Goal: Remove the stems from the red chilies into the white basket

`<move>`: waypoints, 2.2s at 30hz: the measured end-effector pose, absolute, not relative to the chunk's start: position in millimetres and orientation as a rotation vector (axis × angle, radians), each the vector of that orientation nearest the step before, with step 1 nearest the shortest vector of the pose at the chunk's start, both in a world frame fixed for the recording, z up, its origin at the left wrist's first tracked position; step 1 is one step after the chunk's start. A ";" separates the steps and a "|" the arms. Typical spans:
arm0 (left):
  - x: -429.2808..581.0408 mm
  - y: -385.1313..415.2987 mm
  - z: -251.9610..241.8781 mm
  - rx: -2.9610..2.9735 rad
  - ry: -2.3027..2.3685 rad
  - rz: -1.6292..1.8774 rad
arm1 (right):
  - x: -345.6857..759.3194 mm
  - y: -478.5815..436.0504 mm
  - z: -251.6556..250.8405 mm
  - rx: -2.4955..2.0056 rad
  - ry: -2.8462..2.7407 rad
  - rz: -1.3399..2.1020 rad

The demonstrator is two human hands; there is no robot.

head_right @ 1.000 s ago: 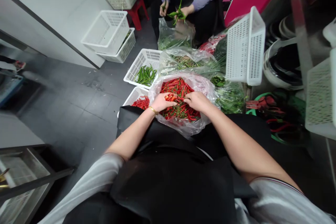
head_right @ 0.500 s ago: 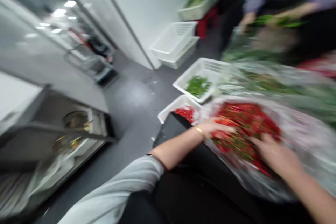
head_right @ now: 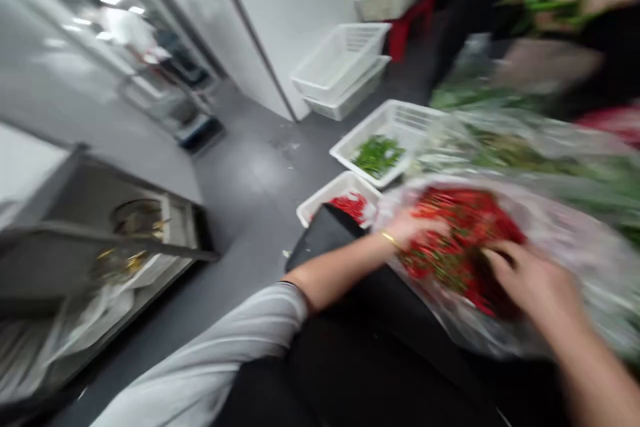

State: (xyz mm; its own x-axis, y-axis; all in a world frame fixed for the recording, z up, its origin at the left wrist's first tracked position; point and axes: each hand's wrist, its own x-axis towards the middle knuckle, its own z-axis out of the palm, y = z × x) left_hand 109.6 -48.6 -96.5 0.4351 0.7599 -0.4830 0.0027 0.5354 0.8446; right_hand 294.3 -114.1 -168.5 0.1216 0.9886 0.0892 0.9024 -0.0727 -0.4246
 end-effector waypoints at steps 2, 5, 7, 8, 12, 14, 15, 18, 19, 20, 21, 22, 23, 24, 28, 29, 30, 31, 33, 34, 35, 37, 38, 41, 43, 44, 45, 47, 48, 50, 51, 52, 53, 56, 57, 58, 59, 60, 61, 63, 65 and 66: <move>93.7 -36.2 -91.3 0.818 0.969 0.527 | 319.7 -141.9 -152.1 -2.078 -1.808 0.450; 82.9 -15.5 -96.1 0.703 0.864 0.651 | 320.3 -151.5 -139.1 -2.186 -1.908 0.455; 81.7 -14.4 -97.2 0.705 0.834 0.657 | 304.9 -144.1 -140.3 -2.273 -2.029 0.405; 81.5 -17.5 -96.4 0.720 0.834 0.642 | 295.5 -139.4 -142.0 -2.276 -2.128 0.393; 80.1 -31.3 -94.1 0.775 0.847 0.618 | 272.2 -123.8 -144.9 -2.164 -2.517 0.411; 78.2 -31.7 -96.5 0.779 0.831 0.638 | 276.0 -120.1 -143.1 -2.140 -2.575 0.412; 77.3 -30.6 -98.2 0.774 0.824 0.646 | 280.0 -119.8 -141.9 -2.139 -2.570 0.406; 76.5 -27.2 -103.4 0.749 0.822 0.642 | 289.0 -124.2 -140.6 -2.147 -2.552 0.397; 77.2 -27.0 -104.7 0.746 0.827 0.630 | 289.5 -126.3 -141.4 -2.146 -2.562 0.400; 78.4 -27.3 -105.7 0.746 0.835 0.615 | 288.9 -127.8 -142.8 -2.137 -2.583 0.408; 80.0 -28.3 -106.3 0.749 0.843 0.600 | 288.2 -128.6 -144.4 -2.129 -2.597 0.419; 81.7 -29.8 -106.7 0.752 0.854 0.587 | 288.1 -128.3 -145.8 -2.130 -2.586 0.428; 83.6 -31.7 -106.9 0.752 0.866 0.574 | 289.3 -127.1 -146.5 -2.146 -2.538 0.428; 85.5 -33.8 -107.2 0.750 0.877 0.562 | 292.0 -125.3 -146.3 -2.165 -2.459 0.421; 93.5 -41.4 -109.1 0.743 0.910 0.504 | 308.9 -120.3 -137.5 -2.105 -2.119 0.385; 95.5 -42.6 -109.7 0.745 0.917 0.498 | 310.4 -121.1 -135.3 -2.071 -2.096 0.379; 97.3 -43.4 -110.1 0.748 0.924 0.495 | 309.5 -122.8 -134.3 -2.057 -2.107 0.374; 98.7 -43.9 -110.4 0.751 0.932 0.495 | 306.2 -125.0 -134.5 -2.073 -2.148 0.373; 100.2 -43.9 -110.3 0.751 0.942 0.502 | 295.7 -128.8 -139.0 -2.150 -2.295 0.388; 100.2 -43.6 -110.0 0.749 0.944 0.504 | 290.6 -129.5 -142.5 -2.179 -2.371 0.405; 99.7 -43.2 -109.6 0.746 0.943 0.502 | 286.8 -129.1 -145.8 -2.196 -2.414 0.418; 98.2 -42.8 -109.1 0.743 0.939 0.484 | 285.2 -125.4 -149.2 -2.189 -2.358 0.408; 97.7 -42.9 -109.1 0.742 0.939 0.474 | 287.0 -123.0 -148.4 -2.160 -2.274 0.383; 100.5 -45.9 -110.1 0.723 0.945 0.469 | 291.9 -119.8 -136.5 -1.958 -2.028 0.294; 105.8 -49.8 -111.3 0.691 0.932 0.455 | 285.4 -124.4 -125.4 -1.799 -1.976 0.248; 108.8 -52.0 -112.0 0.673 0.922 0.445 | 278.6 -128.8 -120.5 -1.746 -1.968 0.229; 111.5 -53.9 -112.6 0.661 0.913 0.436 | 270.4 -134.2 -116.6 -1.708 -1.962 0.218; 114.3 -56.6 -113.3 0.663 0.910 0.454 | 254.0 -145.5 -111.9 -1.635 -1.937 0.252; 114.0 -57.1 -113.1 0.676 0.913 0.476 | 248.0 -150.4 -110.9 -1.590 -1.903 0.309; 110.1 -56.8 -111.0 0.719 0.892 0.494 | 243.2 -156.0 -110.2 -1.535 -1.731 0.510; 107.1 -56.4 -108.9 0.747 0.863 0.475 | 244.2 -156.2 -109.9 -1.528 -1.591 0.660; 103.9 -55.9 -106.2 0.778 0.823 0.438 | 246.7 -154.8 -109.4 -1.519 -1.429 0.838; 100.8 -55.6 -103.1 0.814 0.777 0.389 | 250.2 -152.1 -108.7 -1.494 -1.269 1.027; 94.3 -55.0 -94.4 0.913 0.667 0.249 | 260.1 -139.9 -105.3 -1.322 -1.009 1.443; 93.0 -54.7 -92.6 0.929 0.652 0.229 | 262.2 -135.9 -103.9 -1.278 -1.019 1.475; 92.0 -54.1 -91.6 0.937 0.649 0.224 | 263.5 -132.5 -102.5 -1.266 -1.063 1.460; 91.0 -53.4 -91.4 0.938 0.655 0.228 | 264.0 -129.6 -101.0 -1.280 -1.121 1.420; 90.2 -52.5 -91.5 0.940 0.662 0.230 | 263.7 -127.5 -99.2 -1.303 -1.173 1.386; 89.4 -51.7 -91.8 0.945 0.663 0.232 | 262.6 -125.9 -97.2 -1.320 -1.207 1.378; 88.5 -50.7 -91.1 0.971 0.625 0.216 | 257.7 -124.5 -91.6 -1.296 -1.196 1.447; 89.2 -50.8 -86.3 0.983 0.545 0.213 | 249.9 -124.6 -84.1 -1.171 -1.088 1.551; 90.0 -50.9 -81.8 0.979 0.502 0.223 | 246.2 -124.8 -80.0 -1.090 -1.025 1.579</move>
State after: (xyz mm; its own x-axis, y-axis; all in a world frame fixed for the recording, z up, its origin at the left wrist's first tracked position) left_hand 90.0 -50.9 -81.8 0.8642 0.4002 -0.3049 0.0418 0.5468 0.8362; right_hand 246.2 -124.8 -80.0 -0.1748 0.9675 -0.1826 -0.2272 -0.2201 -0.9487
